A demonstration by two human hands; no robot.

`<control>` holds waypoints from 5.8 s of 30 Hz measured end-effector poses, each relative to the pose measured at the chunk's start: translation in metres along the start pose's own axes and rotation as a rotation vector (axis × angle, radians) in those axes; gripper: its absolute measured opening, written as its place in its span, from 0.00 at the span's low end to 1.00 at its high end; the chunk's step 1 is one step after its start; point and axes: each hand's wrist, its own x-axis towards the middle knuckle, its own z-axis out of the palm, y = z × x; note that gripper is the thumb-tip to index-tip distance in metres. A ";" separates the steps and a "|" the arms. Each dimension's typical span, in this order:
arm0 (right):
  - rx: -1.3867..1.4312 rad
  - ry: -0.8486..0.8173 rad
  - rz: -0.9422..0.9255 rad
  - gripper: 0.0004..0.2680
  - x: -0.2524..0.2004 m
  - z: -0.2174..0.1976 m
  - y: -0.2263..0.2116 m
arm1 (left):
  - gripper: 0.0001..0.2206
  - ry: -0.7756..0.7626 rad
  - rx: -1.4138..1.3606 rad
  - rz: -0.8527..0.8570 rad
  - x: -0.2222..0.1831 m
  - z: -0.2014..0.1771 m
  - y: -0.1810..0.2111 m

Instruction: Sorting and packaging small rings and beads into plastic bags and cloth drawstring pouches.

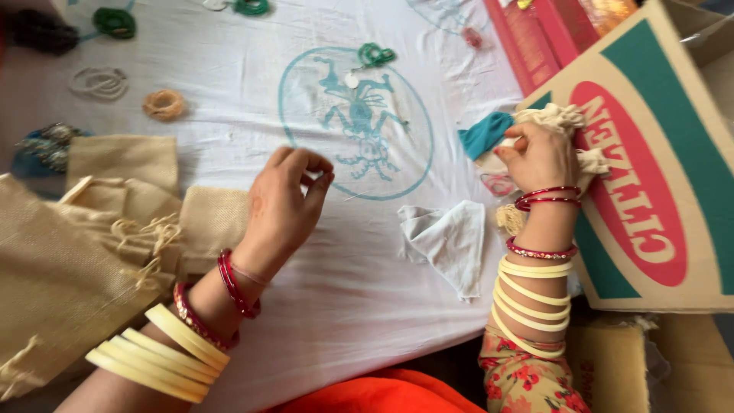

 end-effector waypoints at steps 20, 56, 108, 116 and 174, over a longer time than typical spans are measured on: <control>0.432 -0.130 -0.832 0.05 -0.056 0.049 -0.174 | 0.03 -0.637 0.823 0.162 0.006 -0.065 0.004; 0.392 -0.698 -0.928 0.07 -0.037 0.051 -0.148 | 0.09 -0.175 0.032 0.045 -0.009 -0.025 0.013; 0.564 0.012 -0.957 0.08 -0.050 0.039 -0.165 | 0.12 -0.123 -0.095 0.029 -0.018 0.006 -0.010; 0.392 0.089 -1.053 0.09 -0.056 0.029 -0.169 | 0.36 -0.402 -0.239 -0.165 -0.015 0.004 0.000; 1.220 -0.174 -0.464 0.05 -0.035 0.050 -0.183 | 0.24 -0.112 -0.105 -0.018 -0.009 0.007 -0.010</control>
